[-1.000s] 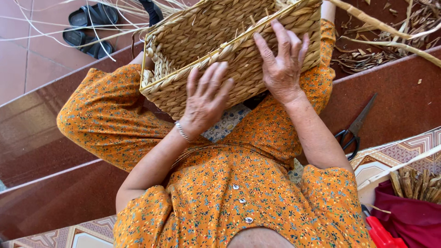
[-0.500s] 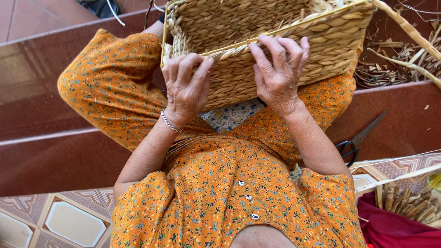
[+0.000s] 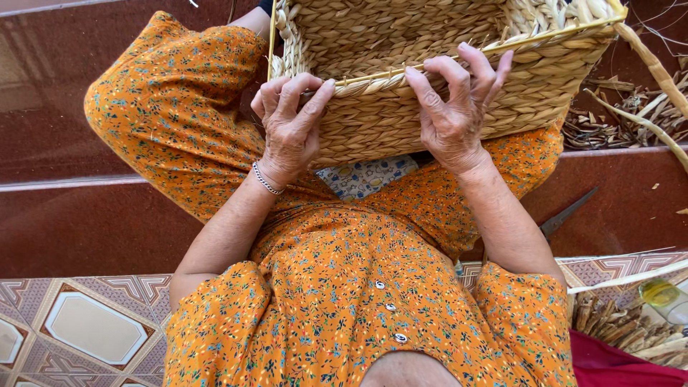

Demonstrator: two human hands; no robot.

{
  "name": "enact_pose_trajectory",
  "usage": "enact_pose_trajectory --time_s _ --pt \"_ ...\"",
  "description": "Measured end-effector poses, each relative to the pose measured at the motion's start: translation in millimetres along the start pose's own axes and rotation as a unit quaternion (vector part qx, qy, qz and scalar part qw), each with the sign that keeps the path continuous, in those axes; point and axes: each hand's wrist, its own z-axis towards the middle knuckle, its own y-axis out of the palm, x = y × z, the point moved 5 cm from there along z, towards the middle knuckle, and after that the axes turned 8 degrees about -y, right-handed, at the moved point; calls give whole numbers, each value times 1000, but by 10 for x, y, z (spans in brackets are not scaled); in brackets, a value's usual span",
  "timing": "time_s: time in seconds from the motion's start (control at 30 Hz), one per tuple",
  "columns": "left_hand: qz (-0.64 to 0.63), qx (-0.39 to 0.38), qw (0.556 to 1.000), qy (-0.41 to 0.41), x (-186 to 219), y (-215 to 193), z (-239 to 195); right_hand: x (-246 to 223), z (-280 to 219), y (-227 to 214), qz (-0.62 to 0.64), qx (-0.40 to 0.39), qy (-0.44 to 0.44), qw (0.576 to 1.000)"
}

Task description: The person weaves a rectangular basket using dried plant fibers, interlacing strands along the rim and trimming excess material with scissors. The person adjusts the basket's position and continues weaving the edge while seated on the floor.

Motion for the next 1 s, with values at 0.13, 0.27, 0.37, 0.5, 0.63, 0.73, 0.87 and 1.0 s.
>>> enact_pose_trajectory --time_s 0.13,0.27,0.37,0.5,0.63,0.73,0.87,1.0 --pt "5 10 1000 15 -36 41 42 62 15 64 9 3 -17 1000" --pt "11 10 1000 24 -62 69 34 67 -17 113 -6 0 -42 999" --pt "14 5 1000 26 -77 67 29 80 -33 137 -39 -4 -59 997" --pt "11 14 999 26 -55 63 44 98 -52 187 -42 -32 -90 995" --pt "-4 19 999 29 -35 32 66 46 -23 202 -94 -20 -110 989" --pt "-65 19 998 13 -60 -21 97 23 17 114 -116 8 -104 988" --pt "-121 38 991 -48 -127 -155 -12 -114 10 -5 -78 40 -67 994" --pt "-23 81 996 -40 -63 -193 -65 -207 45 7 -18 4 -17 1000"
